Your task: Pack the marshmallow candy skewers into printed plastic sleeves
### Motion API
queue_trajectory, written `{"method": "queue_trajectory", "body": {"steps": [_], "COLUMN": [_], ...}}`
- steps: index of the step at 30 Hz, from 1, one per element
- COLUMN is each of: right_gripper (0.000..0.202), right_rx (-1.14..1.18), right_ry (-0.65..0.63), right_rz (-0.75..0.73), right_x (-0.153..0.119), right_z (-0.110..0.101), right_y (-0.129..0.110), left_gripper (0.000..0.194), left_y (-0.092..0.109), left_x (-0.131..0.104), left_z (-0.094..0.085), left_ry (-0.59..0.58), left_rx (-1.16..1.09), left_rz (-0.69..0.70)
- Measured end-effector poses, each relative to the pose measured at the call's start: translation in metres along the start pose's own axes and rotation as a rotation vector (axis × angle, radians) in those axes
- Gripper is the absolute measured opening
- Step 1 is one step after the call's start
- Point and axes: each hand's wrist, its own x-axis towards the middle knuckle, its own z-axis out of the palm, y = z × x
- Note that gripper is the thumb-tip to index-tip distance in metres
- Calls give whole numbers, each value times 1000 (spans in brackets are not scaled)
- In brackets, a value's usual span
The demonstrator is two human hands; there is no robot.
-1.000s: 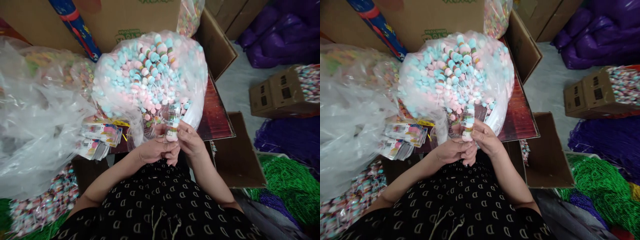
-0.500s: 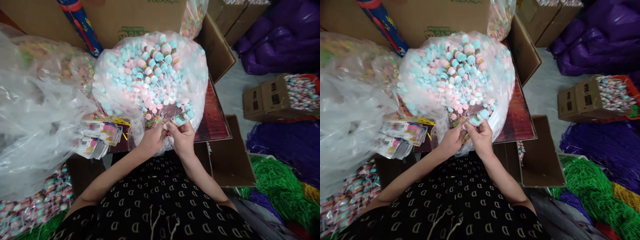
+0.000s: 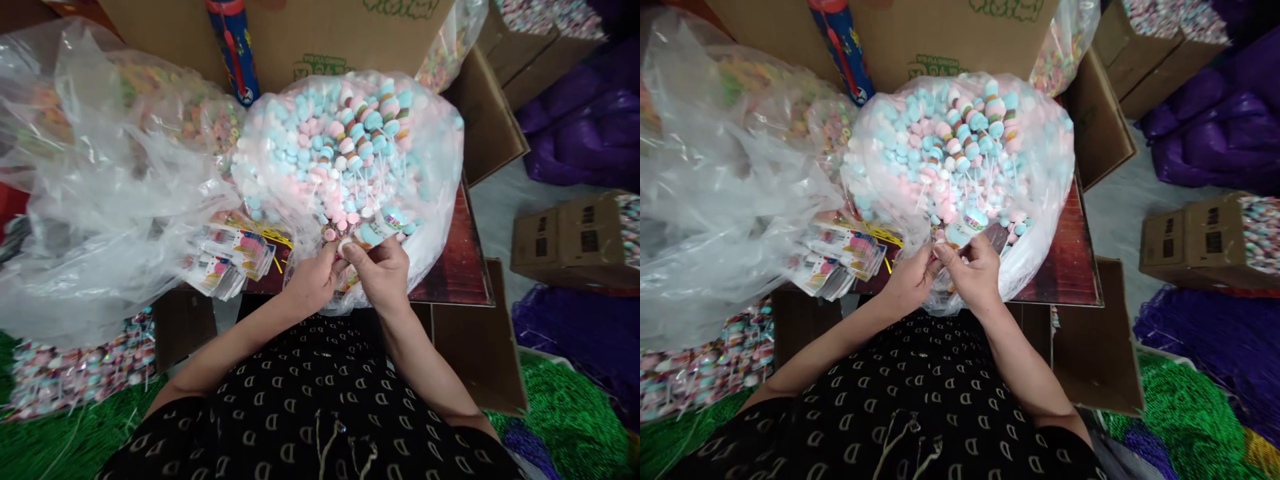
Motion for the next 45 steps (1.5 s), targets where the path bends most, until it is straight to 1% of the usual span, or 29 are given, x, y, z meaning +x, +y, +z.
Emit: {"method": "queue_trajectory", "body": {"steps": [2, 3, 5, 6, 8, 9, 11, 13, 15, 17, 19, 23, 26, 28, 31, 34, 38, 41, 43, 45], "right_gripper": [40, 40, 39, 38, 32, 28, 23, 24, 27, 30, 34, 35, 32, 27, 20, 14, 9, 6, 4, 7], "right_rx": [-81, -105, -114, -122, -226, -345, -661, -947, -1123, -1204, -1237, -1249, -1196, -1137, -1022, -870, -658, -476, -372, -310], "right_ry": [-46, -107, -271, -357, -523, -599, -728, -813, -855, -862, -840, -780, -742, -713, -631, -569, -513, -481, -488, -520], "right_rz": [-9, 2, 24, 20, -33, -75, -154, -217, -269, -300, -301, -240, -192, -129, -7, 54, 91, 104, 72, 1], "right_x": [6, 9, 18, 22, 29, 32, 36, 38, 39, 38, 38, 38, 42, 46, 51, 53, 51, 46, 40, 34], "right_z": [13, 20, 34, 42, 59, 67, 82, 94, 100, 104, 105, 106, 103, 100, 94, 90, 83, 72, 64, 57], "right_y": [-2, -3, -5, -4, -2, 0, 5, 8, 11, 13, 16, 25, 28, 26, 22, 20, 19, 12, 4, -6], "left_gripper": [19, 19, 24, 26, 29, 30, 31, 31, 31, 32, 33, 33, 31, 29, 27, 27, 29, 33, 33, 32], "left_y": [-2, -4, -8, -11, -15, -17, -19, -19, -18, -17, -17, -20, -23, -24, -25, -24, -23, -20, -18, -17], "left_x": [-2, -4, -8, -10, -14, -16, -18, -19, -19, -18, -17, -15, -15, -16, -15, -14, -14, -15, -15, -13], "left_z": [-18, -28, -50, -61, -80, -88, -98, -103, -106, -106, -106, -106, -106, -106, -104, -103, -102, -98, -92, -82], "left_ry": [58, 76, 132, 156, 222, 267, 329, 354, 360, 369, 380, 380, 363, 356, 359, 369, 383, 375, 370, 360], "left_rx": [65, 78, 68, 21, -197, -338, -566, -694, -753, -794, -824, -852, -852, -842, -832, -833, -817, -788, -759, -727], "left_rz": [29, 39, 32, 1, -77, -87, -93, -98, -117, -132, -145, -163, -169, -177, -179, -168, -157, -175, -197, -225]}}
